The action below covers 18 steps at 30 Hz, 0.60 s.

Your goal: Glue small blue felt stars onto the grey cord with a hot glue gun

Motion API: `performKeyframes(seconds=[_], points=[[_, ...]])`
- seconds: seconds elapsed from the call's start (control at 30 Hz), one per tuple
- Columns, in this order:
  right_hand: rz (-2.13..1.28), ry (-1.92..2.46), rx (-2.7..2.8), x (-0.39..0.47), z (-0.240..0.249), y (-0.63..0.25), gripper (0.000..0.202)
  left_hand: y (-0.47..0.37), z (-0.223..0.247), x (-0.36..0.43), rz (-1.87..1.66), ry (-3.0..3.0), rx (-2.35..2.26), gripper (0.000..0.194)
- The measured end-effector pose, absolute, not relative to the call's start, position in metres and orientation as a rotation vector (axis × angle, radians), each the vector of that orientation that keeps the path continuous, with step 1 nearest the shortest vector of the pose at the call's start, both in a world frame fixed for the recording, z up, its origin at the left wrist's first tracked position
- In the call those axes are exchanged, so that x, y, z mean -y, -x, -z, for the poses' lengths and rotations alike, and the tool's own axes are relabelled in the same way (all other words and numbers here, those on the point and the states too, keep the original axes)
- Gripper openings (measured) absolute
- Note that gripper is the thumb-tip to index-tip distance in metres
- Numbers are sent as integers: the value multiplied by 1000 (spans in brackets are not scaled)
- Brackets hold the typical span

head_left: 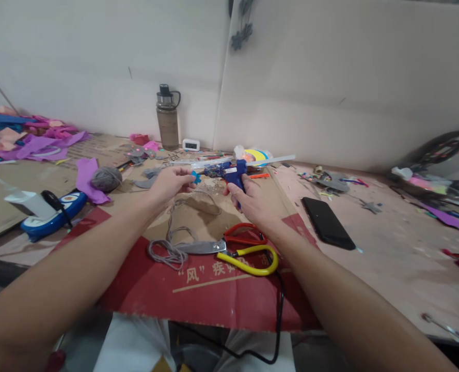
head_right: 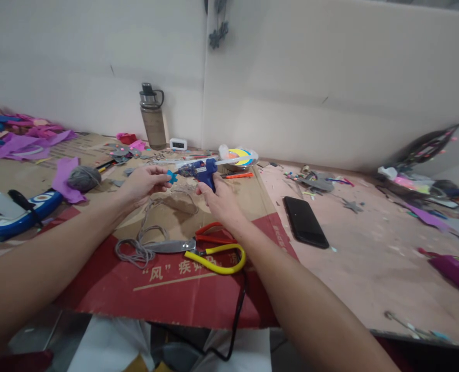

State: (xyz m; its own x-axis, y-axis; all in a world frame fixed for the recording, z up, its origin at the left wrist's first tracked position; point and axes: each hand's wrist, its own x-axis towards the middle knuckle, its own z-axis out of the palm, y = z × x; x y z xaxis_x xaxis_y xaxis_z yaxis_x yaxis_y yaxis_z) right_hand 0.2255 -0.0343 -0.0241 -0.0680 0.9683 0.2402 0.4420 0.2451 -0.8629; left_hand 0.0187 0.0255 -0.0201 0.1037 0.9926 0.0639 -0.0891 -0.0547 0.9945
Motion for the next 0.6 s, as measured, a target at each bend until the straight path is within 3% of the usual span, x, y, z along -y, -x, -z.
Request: performKeyframes(seconds=[0.6], points=[[-728,1274,1590,32,28,-225,21,-20,17,-24,-1210,-1245,-1066,11]])
